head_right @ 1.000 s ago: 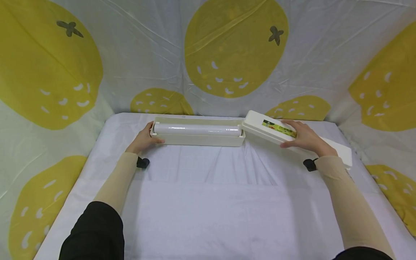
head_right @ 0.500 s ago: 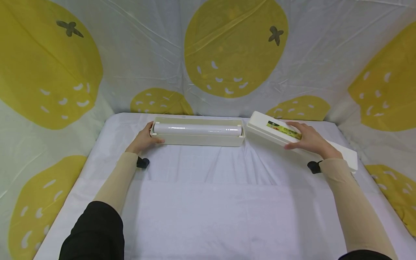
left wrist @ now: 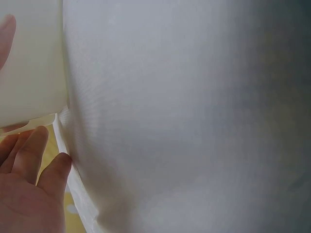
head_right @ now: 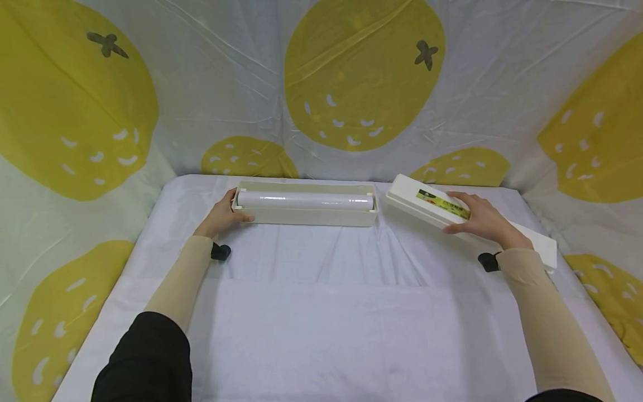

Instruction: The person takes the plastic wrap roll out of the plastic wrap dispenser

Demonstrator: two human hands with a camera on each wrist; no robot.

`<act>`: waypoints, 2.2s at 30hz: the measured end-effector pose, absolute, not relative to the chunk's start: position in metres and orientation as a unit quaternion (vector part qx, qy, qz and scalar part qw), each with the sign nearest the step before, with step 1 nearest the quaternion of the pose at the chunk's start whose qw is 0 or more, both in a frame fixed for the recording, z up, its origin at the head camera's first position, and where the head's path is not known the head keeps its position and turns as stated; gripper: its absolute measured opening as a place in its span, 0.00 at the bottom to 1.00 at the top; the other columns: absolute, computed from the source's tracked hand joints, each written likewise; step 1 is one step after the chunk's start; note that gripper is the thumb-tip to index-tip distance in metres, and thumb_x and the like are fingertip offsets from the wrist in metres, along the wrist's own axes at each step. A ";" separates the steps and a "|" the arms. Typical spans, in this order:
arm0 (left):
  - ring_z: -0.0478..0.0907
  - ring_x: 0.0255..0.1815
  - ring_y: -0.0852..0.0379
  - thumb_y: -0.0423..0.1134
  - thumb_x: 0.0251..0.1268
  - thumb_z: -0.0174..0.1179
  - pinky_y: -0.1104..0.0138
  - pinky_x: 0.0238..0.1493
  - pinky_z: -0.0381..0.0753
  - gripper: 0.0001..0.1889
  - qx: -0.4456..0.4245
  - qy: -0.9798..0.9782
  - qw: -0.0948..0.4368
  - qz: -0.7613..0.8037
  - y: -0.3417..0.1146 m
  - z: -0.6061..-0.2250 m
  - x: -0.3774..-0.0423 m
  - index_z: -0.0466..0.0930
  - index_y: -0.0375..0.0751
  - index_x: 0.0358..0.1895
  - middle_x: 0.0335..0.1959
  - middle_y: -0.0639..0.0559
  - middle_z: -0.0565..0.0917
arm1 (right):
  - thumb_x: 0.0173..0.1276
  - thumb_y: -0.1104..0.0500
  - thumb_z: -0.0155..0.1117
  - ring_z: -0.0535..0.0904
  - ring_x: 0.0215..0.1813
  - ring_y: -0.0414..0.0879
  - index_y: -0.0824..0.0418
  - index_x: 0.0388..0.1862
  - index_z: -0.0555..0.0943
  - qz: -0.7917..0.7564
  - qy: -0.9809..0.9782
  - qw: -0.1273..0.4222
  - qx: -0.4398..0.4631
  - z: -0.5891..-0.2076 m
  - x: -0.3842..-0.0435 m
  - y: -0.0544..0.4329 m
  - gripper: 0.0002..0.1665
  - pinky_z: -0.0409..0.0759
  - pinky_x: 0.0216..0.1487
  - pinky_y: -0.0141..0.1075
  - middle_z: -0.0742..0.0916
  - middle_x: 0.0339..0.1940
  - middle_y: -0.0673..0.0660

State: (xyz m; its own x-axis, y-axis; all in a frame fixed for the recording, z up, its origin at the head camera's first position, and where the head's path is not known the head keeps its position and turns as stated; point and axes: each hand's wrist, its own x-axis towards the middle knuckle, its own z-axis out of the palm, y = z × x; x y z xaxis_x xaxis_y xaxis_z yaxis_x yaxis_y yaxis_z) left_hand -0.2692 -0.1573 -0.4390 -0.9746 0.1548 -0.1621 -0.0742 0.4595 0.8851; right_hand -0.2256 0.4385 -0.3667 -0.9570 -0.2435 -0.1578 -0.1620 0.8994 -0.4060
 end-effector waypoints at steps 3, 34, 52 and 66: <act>0.61 0.67 0.43 0.34 0.51 0.72 0.51 0.68 0.55 0.51 0.022 0.845 0.111 0.522 -0.158 -0.440 -0.270 0.47 0.40 0.75 0.71 0.41 0.61 | 0.52 0.46 0.76 0.60 0.58 0.71 0.66 0.75 0.53 -0.197 0.970 0.101 -0.105 -0.369 -0.225 0.440 0.60 0.58 0.52 0.66 0.63 0.65 0.77; 0.60 0.67 0.43 0.33 0.52 0.71 0.51 0.68 0.54 0.51 0.025 0.843 0.117 0.524 -0.157 -0.439 -0.269 0.45 0.39 0.75 0.71 0.40 0.60 | 0.53 0.46 0.75 0.59 0.59 0.74 0.68 0.74 0.49 -0.197 0.970 0.119 -0.083 -0.399 -0.219 0.462 0.62 0.57 0.52 0.66 0.61 0.63 0.81; 0.60 0.66 0.44 0.34 0.52 0.71 0.51 0.68 0.54 0.51 0.026 0.848 0.112 0.517 -0.157 -0.438 -0.268 0.46 0.39 0.75 0.71 0.41 0.61 | 0.53 0.45 0.75 0.62 0.57 0.73 0.70 0.73 0.50 -0.193 0.970 0.126 -0.081 -0.415 -0.216 0.463 0.61 0.60 0.51 0.66 0.63 0.61 0.82; 0.61 0.66 0.43 0.35 0.52 0.71 0.51 0.68 0.54 0.51 0.023 0.853 0.112 0.510 -0.158 -0.439 -0.269 0.46 0.40 0.75 0.71 0.40 0.61 | 0.52 0.45 0.76 0.62 0.56 0.72 0.70 0.73 0.52 -0.189 0.971 0.123 -0.078 -0.421 -0.214 0.461 0.61 0.60 0.51 0.65 0.64 0.61 0.81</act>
State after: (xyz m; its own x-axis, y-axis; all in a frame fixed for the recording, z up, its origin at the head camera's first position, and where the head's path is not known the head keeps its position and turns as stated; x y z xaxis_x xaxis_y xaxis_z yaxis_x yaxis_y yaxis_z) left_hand -0.2689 -0.1575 -0.4393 -0.9740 0.1533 -0.1665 -0.0741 0.4792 0.8746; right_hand -0.2137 0.4609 -0.4211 -0.9578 -0.1979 -0.2087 -0.1052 0.9164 -0.3862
